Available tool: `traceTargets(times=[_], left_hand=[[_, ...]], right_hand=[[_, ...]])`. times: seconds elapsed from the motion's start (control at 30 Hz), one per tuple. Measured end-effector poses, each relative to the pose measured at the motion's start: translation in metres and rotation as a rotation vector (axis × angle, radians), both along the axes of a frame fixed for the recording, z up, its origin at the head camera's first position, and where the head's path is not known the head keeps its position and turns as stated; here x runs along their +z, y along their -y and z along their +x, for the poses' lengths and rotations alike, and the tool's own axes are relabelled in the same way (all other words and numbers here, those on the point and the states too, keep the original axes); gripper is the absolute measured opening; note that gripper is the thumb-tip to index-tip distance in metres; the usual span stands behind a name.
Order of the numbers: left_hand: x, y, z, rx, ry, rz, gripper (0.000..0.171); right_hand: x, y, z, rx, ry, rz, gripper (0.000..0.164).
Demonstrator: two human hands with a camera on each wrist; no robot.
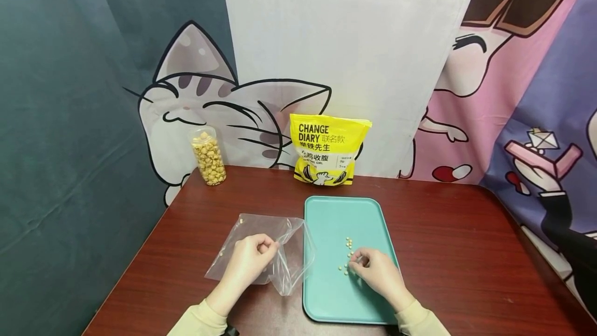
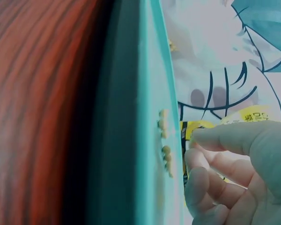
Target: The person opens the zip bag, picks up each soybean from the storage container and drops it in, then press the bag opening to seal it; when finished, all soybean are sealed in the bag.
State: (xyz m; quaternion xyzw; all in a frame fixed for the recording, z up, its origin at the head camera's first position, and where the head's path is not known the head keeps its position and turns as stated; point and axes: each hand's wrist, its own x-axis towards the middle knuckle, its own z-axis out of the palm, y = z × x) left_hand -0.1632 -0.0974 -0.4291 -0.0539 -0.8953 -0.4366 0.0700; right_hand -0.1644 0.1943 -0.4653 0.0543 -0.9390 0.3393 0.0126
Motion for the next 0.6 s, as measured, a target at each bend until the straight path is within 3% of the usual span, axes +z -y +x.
traceTargets(times=[0.3,0.6], left_hand=[[0.000,-0.006,-0.001,-0.034,-0.005,0.011,0.019],[-0.001,-0.008,-0.002,-0.032,0.006,0.013,0.018]], right_hand=[[0.010,0.019,0.001,0.020,-0.100,-0.060,0.015],[0.019,0.038,0.007,0.121,-0.140,-0.165,0.010]])
